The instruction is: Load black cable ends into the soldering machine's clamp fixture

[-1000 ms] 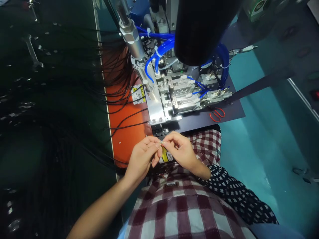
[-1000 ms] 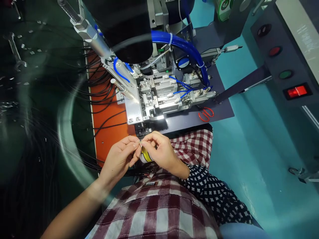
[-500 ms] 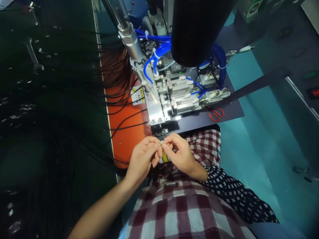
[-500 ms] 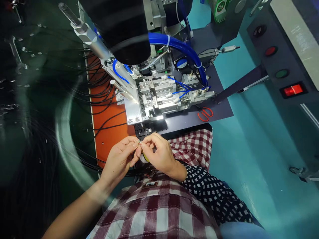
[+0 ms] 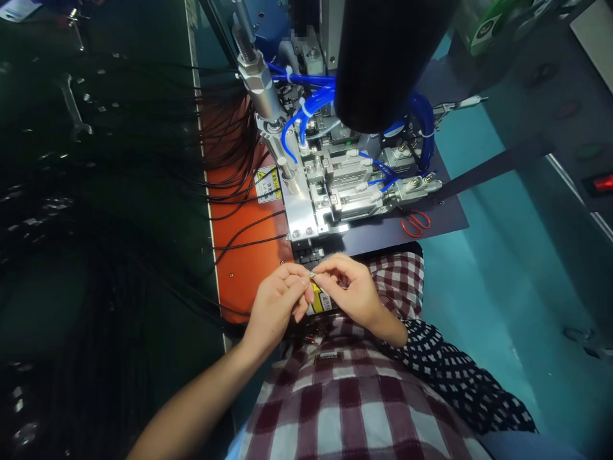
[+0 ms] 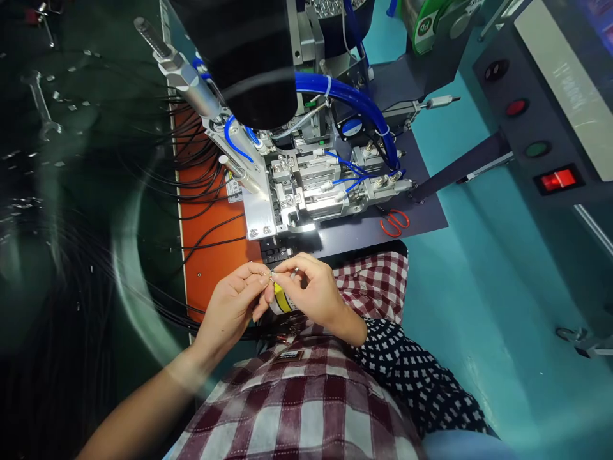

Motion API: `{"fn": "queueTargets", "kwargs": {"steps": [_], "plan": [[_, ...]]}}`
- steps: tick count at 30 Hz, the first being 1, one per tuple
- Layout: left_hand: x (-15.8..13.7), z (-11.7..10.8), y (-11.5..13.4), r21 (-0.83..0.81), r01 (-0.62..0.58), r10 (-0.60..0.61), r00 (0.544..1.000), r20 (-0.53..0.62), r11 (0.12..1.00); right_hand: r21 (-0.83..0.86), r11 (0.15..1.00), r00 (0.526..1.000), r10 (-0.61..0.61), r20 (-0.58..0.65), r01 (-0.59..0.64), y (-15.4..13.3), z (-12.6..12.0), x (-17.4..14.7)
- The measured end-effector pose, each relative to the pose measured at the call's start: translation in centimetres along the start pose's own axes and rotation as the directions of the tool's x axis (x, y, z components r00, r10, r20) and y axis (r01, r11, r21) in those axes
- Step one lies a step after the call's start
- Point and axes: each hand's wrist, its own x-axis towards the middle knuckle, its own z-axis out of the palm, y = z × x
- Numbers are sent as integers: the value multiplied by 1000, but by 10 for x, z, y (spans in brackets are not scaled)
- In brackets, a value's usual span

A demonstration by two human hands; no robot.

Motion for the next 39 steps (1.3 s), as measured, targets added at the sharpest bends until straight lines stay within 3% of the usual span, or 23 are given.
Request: {"fn": "queueTargets", "kwargs": {"steps": [7, 10, 12, 15, 17, 21, 24, 27, 29, 35, 37, 39], "plan": [[-1, -1, -1, 46, 10, -11, 1000, 23, 999, -88, 996, 999, -24, 49, 28, -8, -4, 5], [-5, 0, -4, 99, -54, 54, 999, -4, 994, 140, 977, 978, 142, 152, -163, -6, -7, 7], [-7, -1, -7, 172, -149, 153, 988, -13, 974, 304, 899, 937, 242, 253, -315, -4, -8, 7], [-6, -4, -12, 272, -295, 291, 955, 57, 916, 378, 831, 897, 289, 335, -409, -3, -11, 6], [-4, -5, -11, 307, -305, 290, 952, 95, 901, 365, 836, 897, 298, 326, -410, -3, -14, 7], [4, -10, 1, 409, -185, 184, 982, 41, 894, 306, 886, 932, 288, 222, -347, -1, -19, 17], [12, -16, 9, 637, -258, 304, 952, 39, 727, 267, 909, 945, 282, 168, -319, 6, -18, 28], [22, -21, 11, 805, -381, 494, 860, 128, 455, 237, 925, 953, 272, 138, -298, 14, -16, 35], [27, -23, 8, 834, -425, 557, 811, 178, 351, 223, 934, 959, 260, 112, -279, 17, -14, 37], [36, -29, -3, 824, -548, 661, 672, 333, 141, 234, 929, 957, 270, 105, -287, 22, -15, 38], [38, -31, -4, 801, -586, 651, 656, 382, 121, 254, 920, 954, 282, 99, -298, 23, -15, 38], [39, -32, -4, 788, -595, 641, 669, 376, 159, 268, 912, 951, 293, 100, -310, 24, -16, 39]]}}
